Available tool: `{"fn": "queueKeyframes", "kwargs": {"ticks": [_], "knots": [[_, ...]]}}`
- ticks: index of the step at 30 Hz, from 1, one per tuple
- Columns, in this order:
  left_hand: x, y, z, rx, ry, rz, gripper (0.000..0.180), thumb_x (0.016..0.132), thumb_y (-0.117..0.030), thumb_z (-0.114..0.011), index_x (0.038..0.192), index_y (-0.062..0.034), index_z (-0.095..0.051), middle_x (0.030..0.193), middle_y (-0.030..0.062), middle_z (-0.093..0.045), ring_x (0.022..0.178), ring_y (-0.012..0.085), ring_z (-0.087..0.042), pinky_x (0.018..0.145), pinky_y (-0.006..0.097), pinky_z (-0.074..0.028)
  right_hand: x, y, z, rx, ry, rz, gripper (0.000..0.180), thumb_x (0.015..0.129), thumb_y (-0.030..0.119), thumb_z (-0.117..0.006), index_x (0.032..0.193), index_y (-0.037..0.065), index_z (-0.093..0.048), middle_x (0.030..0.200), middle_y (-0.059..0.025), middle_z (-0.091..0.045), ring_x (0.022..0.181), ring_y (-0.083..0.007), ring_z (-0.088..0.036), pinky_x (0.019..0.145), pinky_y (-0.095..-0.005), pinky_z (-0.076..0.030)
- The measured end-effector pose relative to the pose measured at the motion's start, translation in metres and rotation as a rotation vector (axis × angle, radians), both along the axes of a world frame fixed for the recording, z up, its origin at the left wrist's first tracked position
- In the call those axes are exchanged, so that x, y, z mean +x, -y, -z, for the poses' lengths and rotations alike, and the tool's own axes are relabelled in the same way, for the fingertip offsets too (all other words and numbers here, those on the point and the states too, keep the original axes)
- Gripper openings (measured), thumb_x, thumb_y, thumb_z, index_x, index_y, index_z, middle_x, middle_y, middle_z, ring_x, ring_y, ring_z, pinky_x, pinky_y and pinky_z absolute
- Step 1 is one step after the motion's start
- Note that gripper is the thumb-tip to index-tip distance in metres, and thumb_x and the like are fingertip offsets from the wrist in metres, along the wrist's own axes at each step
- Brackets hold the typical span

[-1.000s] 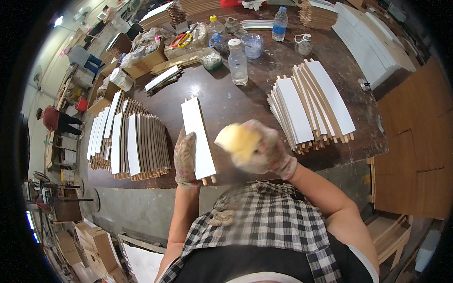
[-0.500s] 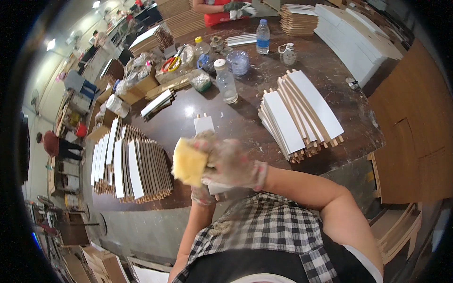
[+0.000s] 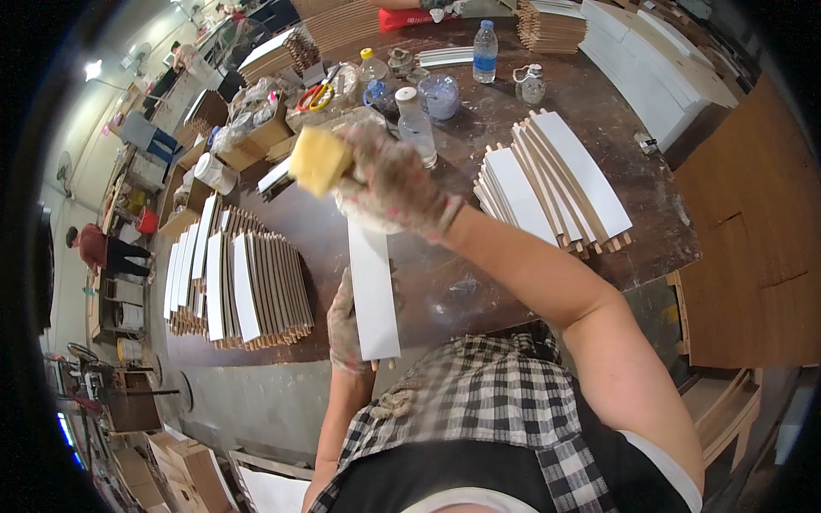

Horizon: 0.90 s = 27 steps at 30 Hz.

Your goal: The person cleans long white furniture components using a sponge and a cloth, handling them one by one at a workbench and dipping the sponge into a liquid container.

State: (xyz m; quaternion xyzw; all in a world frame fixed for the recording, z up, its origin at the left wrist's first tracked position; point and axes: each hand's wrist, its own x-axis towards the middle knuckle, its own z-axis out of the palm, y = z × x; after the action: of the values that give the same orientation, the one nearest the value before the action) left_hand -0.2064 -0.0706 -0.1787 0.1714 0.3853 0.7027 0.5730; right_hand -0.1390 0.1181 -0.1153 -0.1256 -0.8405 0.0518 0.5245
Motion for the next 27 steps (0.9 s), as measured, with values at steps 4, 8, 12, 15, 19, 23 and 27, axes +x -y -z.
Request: {"fn": "queueKeyframes", "kwargs": {"ticks": [4, 8, 12, 15, 19, 23, 27], "knots": [[-0.016, -0.003, 0.035, 0.08, 0.309, -0.025, 0.037, 0.096, -0.031, -0.043, 0.12, -0.0028, -0.051, 0.108, 0.0135, -0.059, 0.088, 0.0231, -0.06, 0.075, 0.036, -0.051, 0.005, 0.064, 0.027, -0.106, 0.063, -0.286, 0.059, 0.075, 0.024, -0.07, 0.121, 0.004, -0.039, 0.096, -0.0139, -0.052, 0.071, -0.0254, -0.06, 0.059, -0.0349, -0.054], [-0.015, -0.021, 0.033, 0.12, -0.137, -0.043, 0.041, 0.096, -0.03, -0.043, 0.127, -0.0023, -0.045, 0.116, 0.015, -0.057, 0.097, 0.0248, -0.059, 0.085, 0.034, -0.051, 0.026, 0.12, 0.05, -0.542, 0.005, -0.58, 0.061, 0.072, 0.023, -0.072, 0.122, 0.003, -0.043, 0.106, -0.0145, -0.055, 0.086, -0.0271, -0.062, 0.077, -0.0373, -0.052], [-0.02, -0.029, 0.008, 0.182, 0.14, 0.09, 0.039, 0.096, -0.025, -0.042, 0.122, 0.0029, -0.048, 0.112, 0.0159, -0.058, 0.094, 0.0251, -0.059, 0.082, 0.034, -0.051, 0.044, 0.097, 0.026, -1.073, -0.229, -0.647, 0.049, 0.078, 0.017, -0.07, 0.119, 0.001, -0.048, 0.105, -0.0102, -0.061, 0.094, -0.0201, -0.062, 0.08, -0.0334, -0.054], [-0.017, -0.03, -0.004, 0.138, 0.412, 0.055, 0.037, 0.098, -0.023, -0.037, 0.124, 0.001, -0.047, 0.106, 0.0171, -0.059, 0.081, 0.0242, -0.062, 0.059, 0.033, -0.056, 0.07, 0.036, 0.009, -0.891, -0.136, -0.394, 0.048, 0.079, 0.014, -0.071, 0.119, 0.003, -0.048, 0.108, -0.0096, -0.06, 0.095, -0.0162, -0.061, 0.078, -0.031, -0.055], [-0.01, -0.025, -0.008, -0.071, 0.197, -0.021, 0.033, 0.098, -0.021, -0.038, 0.12, 0.0003, -0.05, 0.097, 0.014, -0.061, 0.075, 0.0214, -0.061, 0.062, 0.031, -0.055, 0.082, 0.028, -0.013, -1.029, -0.014, -0.609, 0.055, 0.076, 0.015, -0.072, 0.123, 0.002, -0.047, 0.109, -0.0104, -0.061, 0.098, -0.0183, -0.061, 0.084, -0.032, -0.053], [-0.02, -0.016, 0.012, 0.116, 0.399, 0.317, 0.035, 0.098, -0.024, -0.039, 0.12, 0.0012, -0.049, 0.096, 0.0107, -0.061, 0.08, 0.0187, -0.06, 0.068, 0.032, -0.052, 0.072, 0.046, -0.015, -0.326, 0.261, -0.256, 0.049, 0.072, 0.02, -0.075, 0.112, -0.002, -0.055, 0.101, -0.0149, -0.063, 0.086, -0.0218, -0.065, 0.077, -0.0318, -0.055], [-0.003, -0.015, -0.018, -0.124, 0.153, 0.16, 0.04, 0.094, -0.026, -0.048, 0.126, -0.0018, -0.05, 0.1, 0.007, -0.063, 0.078, 0.0164, -0.06, 0.065, 0.03, -0.051, 0.06, 0.014, 0.004, -0.381, 0.31, -0.194, 0.046, 0.071, 0.018, -0.074, 0.109, -0.003, -0.056, 0.088, -0.015, -0.066, 0.071, -0.0199, -0.066, 0.062, -0.029, -0.056]]}}
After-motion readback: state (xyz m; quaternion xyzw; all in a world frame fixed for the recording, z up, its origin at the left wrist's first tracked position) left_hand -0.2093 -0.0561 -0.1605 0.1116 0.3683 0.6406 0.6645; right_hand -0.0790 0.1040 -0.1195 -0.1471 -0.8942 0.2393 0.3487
